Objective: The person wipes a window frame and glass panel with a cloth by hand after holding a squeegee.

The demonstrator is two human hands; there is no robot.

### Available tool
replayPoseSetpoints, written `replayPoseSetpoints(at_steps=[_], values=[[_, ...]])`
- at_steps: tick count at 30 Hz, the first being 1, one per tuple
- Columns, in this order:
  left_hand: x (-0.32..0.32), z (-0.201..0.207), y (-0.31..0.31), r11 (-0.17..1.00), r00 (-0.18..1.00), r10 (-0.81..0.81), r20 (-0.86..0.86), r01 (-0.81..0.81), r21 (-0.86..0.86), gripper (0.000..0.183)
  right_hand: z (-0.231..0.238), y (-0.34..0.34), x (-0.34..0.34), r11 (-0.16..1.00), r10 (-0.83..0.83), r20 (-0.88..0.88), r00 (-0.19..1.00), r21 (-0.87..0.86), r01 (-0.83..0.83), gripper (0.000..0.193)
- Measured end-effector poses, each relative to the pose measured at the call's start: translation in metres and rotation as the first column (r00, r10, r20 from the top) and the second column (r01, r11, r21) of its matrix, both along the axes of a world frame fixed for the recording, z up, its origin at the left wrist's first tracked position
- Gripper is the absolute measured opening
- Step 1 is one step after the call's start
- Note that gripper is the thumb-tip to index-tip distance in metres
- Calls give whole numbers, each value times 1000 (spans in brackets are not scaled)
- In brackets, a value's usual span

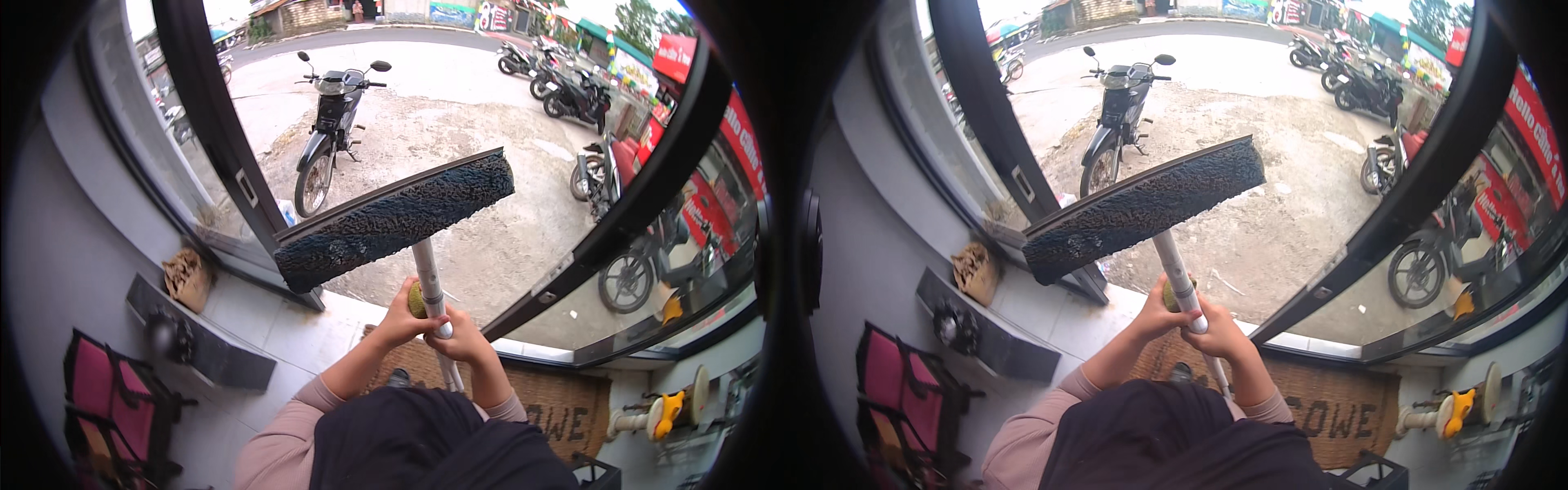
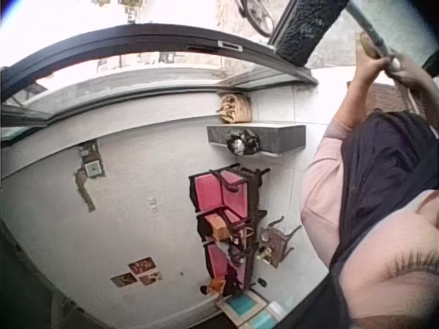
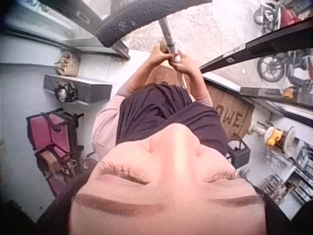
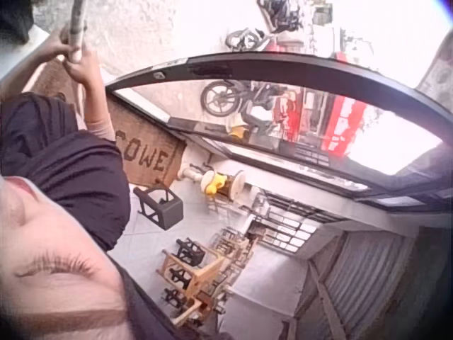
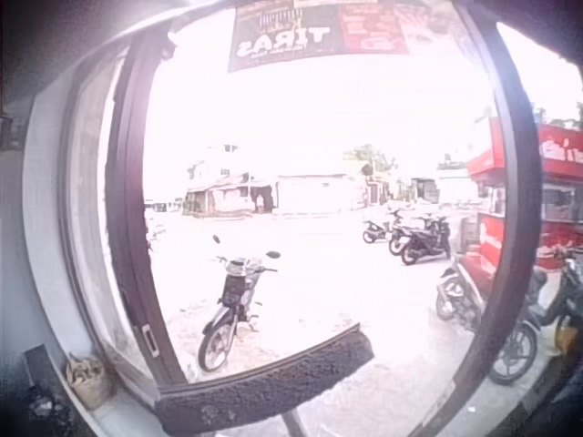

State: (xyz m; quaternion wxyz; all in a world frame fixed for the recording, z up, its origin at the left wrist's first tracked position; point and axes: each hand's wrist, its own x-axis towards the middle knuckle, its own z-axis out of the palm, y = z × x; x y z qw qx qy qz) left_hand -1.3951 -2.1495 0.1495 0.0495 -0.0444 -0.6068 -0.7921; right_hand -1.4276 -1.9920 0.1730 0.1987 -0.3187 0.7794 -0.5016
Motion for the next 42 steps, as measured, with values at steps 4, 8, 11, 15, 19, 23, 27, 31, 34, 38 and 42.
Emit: replayPoseSetpoints(at_steps=[4, 8, 11, 15, 19, 23, 27, 31, 34, 38, 42], values=[[-75, -5, -60, 999, 997, -40, 67, 42, -28, 77, -7, -53, -75, 999, -10, 29, 1000, -31, 11, 57], [-161, -13, -107, 984, 991, -132, 4, 130, 122, 75, -3, -94, -149, 999, -44, -13, 999, -28, 43, 58], [-230, -12, -132, 976, 980, -197, 0, 197, 96, 65, -1, -116, -204, 983, -175, 21, 984, -58, 176, 54], [-324, -3, -162, 962, 964, -267, -14, 265, -73, 53, 0, -133, -273, 930, -349, -64, 935, -146, 337, 51], [-408, -5, -164, 905, 904, -423, 65, 426, -24, 42, 12, -125, -333, 827, -558, -55, 828, -110, 551, 52], [-475, -11, -145, 831, 812, -553, 186, 553, 57, 41, 15, -99, -387, 682, -729, -75, 681, -178, 710, 50], [-545, -26, -98, 737, 709, -675, 206, 663, 133, 36, 16, -48, -436, 560, -825, -64, 561, -221, 798, 43], [-636, -36, -25, 608, 599, -793, 111, 767, 204, 35, -2, 33, -482, 424, -899, -25, 437, -296, 856, 39], [-719, -55, 37, 578, 576, -815, 57, 806, 128, 41, -2, 86, -515, 316, -935, 32, 354, -379, 870, 36], [-810, -75, 116, 670, 681, -728, 86, 679, 299, 41, -7, 161, -555, 217, -958, 62, 281, -484, 848, 37], [-890, -102, 182, 661, 640, -748, 178, 689, 298, 38, -21, 238, -593, -65, -997, 70, -37, -445, 893, 34]])
